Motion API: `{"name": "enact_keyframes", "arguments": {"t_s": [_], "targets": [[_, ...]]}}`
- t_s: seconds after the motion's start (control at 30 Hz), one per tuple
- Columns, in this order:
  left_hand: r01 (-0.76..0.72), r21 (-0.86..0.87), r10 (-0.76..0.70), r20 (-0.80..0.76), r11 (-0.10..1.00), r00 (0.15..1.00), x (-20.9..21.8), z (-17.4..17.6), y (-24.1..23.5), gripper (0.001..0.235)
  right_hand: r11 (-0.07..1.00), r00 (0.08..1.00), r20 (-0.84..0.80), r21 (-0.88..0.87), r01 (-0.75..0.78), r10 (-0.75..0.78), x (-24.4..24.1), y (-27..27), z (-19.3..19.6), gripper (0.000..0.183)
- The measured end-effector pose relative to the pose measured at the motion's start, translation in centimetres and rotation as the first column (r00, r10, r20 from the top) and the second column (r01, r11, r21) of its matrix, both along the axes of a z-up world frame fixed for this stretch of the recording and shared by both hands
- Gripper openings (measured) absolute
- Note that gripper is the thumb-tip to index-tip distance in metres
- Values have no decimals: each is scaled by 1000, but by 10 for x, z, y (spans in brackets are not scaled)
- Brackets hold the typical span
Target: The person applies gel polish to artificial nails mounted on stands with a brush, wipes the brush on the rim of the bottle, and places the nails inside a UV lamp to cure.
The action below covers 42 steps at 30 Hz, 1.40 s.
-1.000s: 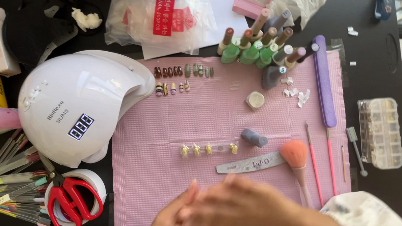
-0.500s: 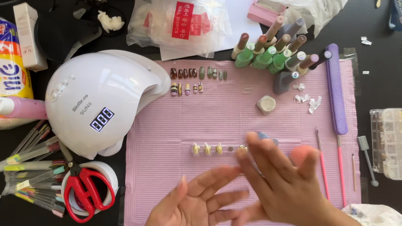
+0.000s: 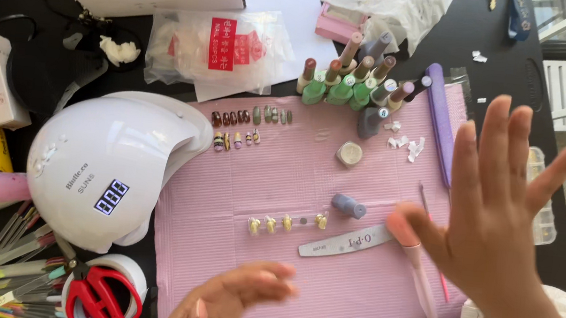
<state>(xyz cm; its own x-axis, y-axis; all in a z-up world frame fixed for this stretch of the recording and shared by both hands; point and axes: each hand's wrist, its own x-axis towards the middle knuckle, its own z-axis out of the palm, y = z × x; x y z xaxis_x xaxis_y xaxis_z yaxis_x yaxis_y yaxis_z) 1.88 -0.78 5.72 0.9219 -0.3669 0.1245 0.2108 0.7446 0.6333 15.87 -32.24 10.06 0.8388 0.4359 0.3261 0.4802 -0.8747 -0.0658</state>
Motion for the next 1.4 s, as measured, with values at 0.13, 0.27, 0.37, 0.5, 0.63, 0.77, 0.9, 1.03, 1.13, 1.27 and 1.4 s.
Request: {"name": "enact_keyframes", "arguments": {"t_s": [0.13,0.27,0.37,0.5,0.63,0.77,0.9,1.03,1.13,1.27,1.4], "targets": [[-312,244,280,157,918,947,2,-16,12,60,998,999,37,-50,-37,39,28,0,19,64],[-538,540,528,191,648,828,0,-20,18,54,967,996,-83,-254,13,-35,58,-7,19,59],[-603,585,599,235,542,766,5,-42,23,52,979,983,-175,-202,23,-59,84,0,18,57],[-494,619,445,247,611,860,1,-85,50,46,996,988,-152,-79,-29,17,113,18,29,44],[-483,707,427,276,517,861,-1,-106,55,47,997,984,-159,-6,-81,79,129,22,30,52],[-423,774,502,159,471,850,-7,-131,65,51,995,975,-199,32,-95,100,136,18,21,57],[-181,770,411,-114,612,904,-31,-187,104,51,990,972,-196,71,-120,132,134,13,18,48],[-129,703,372,-204,699,906,-44,-207,118,57,994,953,-283,54,-96,108,139,16,11,39],[-183,745,360,-82,642,929,-42,-199,109,55,991,949,-291,-9,-132,124,142,22,2,26],[-351,762,508,33,545,861,-35,-164,83,45,991,949,-305,-82,-107,77,147,31,-6,21],[-464,775,551,183,429,814,-26,-147,71,46,990,943,-315,-50,-133,110,147,28,0,21]]}}
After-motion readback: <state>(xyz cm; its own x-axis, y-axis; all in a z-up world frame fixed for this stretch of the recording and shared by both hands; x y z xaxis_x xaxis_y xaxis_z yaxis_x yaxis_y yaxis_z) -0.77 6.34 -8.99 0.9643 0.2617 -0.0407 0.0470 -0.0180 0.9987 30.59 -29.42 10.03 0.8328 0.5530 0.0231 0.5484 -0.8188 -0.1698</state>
